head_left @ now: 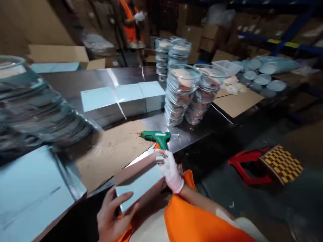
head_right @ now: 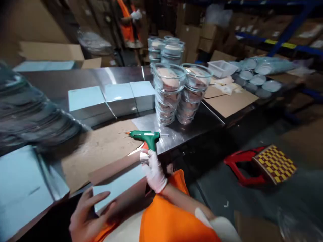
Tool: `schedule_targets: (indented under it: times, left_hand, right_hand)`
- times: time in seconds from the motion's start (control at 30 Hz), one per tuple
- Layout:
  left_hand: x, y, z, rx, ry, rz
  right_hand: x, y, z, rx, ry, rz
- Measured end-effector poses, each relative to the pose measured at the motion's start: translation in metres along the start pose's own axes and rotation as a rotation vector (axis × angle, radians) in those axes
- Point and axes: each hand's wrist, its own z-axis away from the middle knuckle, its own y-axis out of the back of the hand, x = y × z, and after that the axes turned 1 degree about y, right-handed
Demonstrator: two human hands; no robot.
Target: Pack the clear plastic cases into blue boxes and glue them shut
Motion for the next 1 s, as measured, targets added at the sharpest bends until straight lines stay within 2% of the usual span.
schedule_targets:
  times: [0.1,0.2,0.27,0.37,0.47,0.57,0.63,0.77,0.83,0.93,1.0]
  left_hand:
    - [-0.001,0.009,0.003,0.196,0.159,0.017]
    - [-0.004,0.005,-0.004,0.238,0.169,0.029]
    - [-0.007,0.0,-0.009,0.214,0.12,0.027]
    - [-0.012,-0.006,-0.012,0.224,0.117,0.027]
    - [-0.015,-0.01,-0.013,0.249,0.192,0.051]
    - [-0.015,-0.015,-0.018,0.247,0.236,0.097]
    - [-0.013,-0.018,-0.024,0.226,0.268,0.113]
    - [-0.001,-0.022,-0.042,0.145,0.345,0.124]
    - [0.007,-0.024,-0.049,0.115,0.337,0.146]
    - [0.017,-0.03,-0.055,0.094,0.295,0.145]
    - [0.021,-0.035,-0.056,0.091,0.278,0.117]
  right_hand:
    - [-0.009,0.029,-0.034,0.009,0.01,0.494]
    - [-0.019,0.03,-0.076,-0.036,-0.231,0.908]
    - [-0.02,0.019,-0.097,-0.101,-0.426,0.994]
    - [-0.014,0.007,-0.115,-0.114,-0.553,0.865]
    - [-0.006,0.011,-0.12,-0.126,-0.564,0.682]
    - [-0.004,0.016,-0.113,-0.127,-0.561,0.491]
    - [-0.008,0.015,-0.101,-0.081,-0.515,0.406]
    - [-0.021,0.01,-0.073,0.126,-0.272,0.242]
    - [-0.028,0.011,-0.061,0.09,-0.249,0.198]
    - [-0.035,0.017,-0.045,-0.024,-0.342,0.182]
    - [-0.039,0.021,-0.034,-0.1,-0.339,0.232]
